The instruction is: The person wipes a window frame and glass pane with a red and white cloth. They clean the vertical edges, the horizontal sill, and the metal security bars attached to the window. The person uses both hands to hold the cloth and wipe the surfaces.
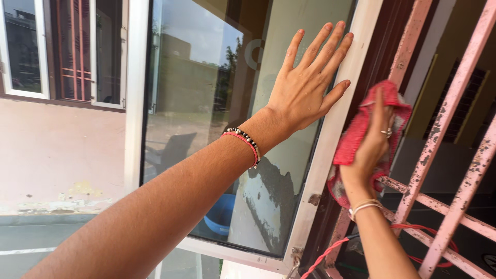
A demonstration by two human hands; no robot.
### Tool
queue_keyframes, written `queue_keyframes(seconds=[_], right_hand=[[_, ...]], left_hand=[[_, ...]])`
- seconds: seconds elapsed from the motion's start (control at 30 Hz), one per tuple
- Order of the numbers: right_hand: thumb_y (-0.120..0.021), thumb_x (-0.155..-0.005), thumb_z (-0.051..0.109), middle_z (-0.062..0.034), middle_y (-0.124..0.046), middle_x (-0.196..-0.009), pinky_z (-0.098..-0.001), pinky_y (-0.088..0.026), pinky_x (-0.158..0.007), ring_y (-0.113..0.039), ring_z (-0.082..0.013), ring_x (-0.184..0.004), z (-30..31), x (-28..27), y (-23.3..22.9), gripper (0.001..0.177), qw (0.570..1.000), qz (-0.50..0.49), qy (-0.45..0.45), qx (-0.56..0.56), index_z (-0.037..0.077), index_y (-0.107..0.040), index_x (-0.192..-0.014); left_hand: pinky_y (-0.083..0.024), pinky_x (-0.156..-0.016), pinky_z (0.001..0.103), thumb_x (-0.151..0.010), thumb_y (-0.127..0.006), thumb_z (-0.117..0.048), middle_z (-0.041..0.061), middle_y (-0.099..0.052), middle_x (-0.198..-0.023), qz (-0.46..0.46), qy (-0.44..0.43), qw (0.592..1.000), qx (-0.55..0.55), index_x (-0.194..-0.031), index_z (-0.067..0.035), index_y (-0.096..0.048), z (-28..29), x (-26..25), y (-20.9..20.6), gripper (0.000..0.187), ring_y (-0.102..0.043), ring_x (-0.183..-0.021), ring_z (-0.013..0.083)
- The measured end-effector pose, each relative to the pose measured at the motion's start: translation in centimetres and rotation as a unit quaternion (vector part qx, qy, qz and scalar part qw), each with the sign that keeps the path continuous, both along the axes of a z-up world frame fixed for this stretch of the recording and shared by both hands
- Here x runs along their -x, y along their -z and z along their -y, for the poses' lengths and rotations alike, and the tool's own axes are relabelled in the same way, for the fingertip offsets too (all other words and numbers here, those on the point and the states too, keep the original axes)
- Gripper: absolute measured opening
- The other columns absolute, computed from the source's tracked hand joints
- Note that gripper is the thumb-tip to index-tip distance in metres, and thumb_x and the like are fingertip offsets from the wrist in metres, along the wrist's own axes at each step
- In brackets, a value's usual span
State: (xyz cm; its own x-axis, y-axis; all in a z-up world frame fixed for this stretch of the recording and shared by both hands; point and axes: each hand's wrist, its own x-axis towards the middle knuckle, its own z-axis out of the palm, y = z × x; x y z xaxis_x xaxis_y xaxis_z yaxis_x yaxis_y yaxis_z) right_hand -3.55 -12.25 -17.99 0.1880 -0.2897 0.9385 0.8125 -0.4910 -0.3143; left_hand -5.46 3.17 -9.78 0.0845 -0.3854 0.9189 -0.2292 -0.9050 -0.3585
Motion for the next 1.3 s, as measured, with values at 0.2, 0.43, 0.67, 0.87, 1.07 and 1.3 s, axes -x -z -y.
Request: queue_keyframes(seconds=[0.2,0.43,0.67,0.87,1.07,1.3], right_hand=[[-0.053,-0.114,0.016,-0.0286,-0.036,-0.161,-0.0525,-0.030,-0.126,-0.032,-0.0488,-0.152,-3.0,-0.3,-2.8,0.061,0.978,0.089,0.123,0.146,0.002,-0.023,-0.165],[-0.051,-0.123,0.020,-0.0352,-0.033,-0.164,-0.0542,-0.032,-0.126,-0.032,-0.0529,-0.154,-3.3,-1.8,-7.3,0.059,0.959,0.106,0.181,0.190,-0.006,-0.017,-0.164],[-0.048,-0.116,0.015,-0.0328,-0.038,-0.158,-0.0586,-0.029,-0.125,-0.033,-0.0536,-0.148,-6.1,1.9,2.5,0.058,0.948,0.046,0.260,0.180,-0.008,-0.027,-0.165],[-0.051,-0.104,0.019,-0.0235,-0.045,-0.152,-0.0546,-0.029,-0.123,-0.038,-0.0438,-0.145,-12.1,1.0,3.9,0.057,0.928,0.096,0.170,0.318,-0.002,-0.038,-0.156],[-0.055,-0.098,0.022,-0.0255,-0.048,-0.149,-0.0502,-0.031,-0.115,-0.039,-0.0440,-0.141,-22.4,-1.2,1.9,0.061,0.916,0.144,-0.076,0.367,0.003,-0.041,-0.154],[-0.055,-0.099,0.032,-0.0128,-0.053,-0.149,-0.0457,-0.039,-0.117,-0.048,-0.0336,-0.140,-30.1,-2.6,-7.1,0.046,0.888,0.252,0.018,0.385,0.010,-0.047,-0.140]], left_hand=[[-0.009,-0.130,0.053,-0.108,-0.040,-0.051,0.008,-0.023,-0.170,0.004,-0.037,0.999,0.008,-0.162,-0.013,-0.023,-4.3,1.0,-1.5,0.068,-0.020,-0.158,0.0228],[-0.010,-0.130,0.053,-0.108,-0.040,-0.051,0.009,-0.024,-0.169,-0.006,-0.041,0.999,0.025,-0.162,-0.014,-0.024,-7.2,1.5,-0.6,0.068,-0.020,-0.158,0.0233],[-0.009,-0.128,0.056,-0.107,-0.045,-0.047,0.017,-0.021,-0.171,-0.029,0.022,0.985,0.170,-0.164,-0.010,-0.020,-12.8,0.7,3.2,0.073,-0.017,-0.160,0.0311],[-0.007,-0.122,0.059,-0.102,-0.047,-0.053,0.024,-0.014,-0.170,-0.039,0.044,0.925,0.375,-0.164,-0.009,-0.014,-19.0,-0.6,4.9,0.083,-0.011,-0.159,0.0375],[-0.019,-0.120,0.055,-0.088,-0.040,-0.070,0.018,-0.028,-0.163,-0.254,0.097,0.802,0.532,-0.164,-0.019,-0.012,-24.6,1.4,4.5,0.096,-0.030,-0.150,0.0358],[-0.028,-0.118,0.047,-0.090,-0.027,-0.077,0.021,-0.036,-0.157,-0.361,0.257,0.777,0.447,-0.157,-0.002,-0.026,-30.5,1.7,1.6,0.100,-0.039,-0.145,0.0356]])
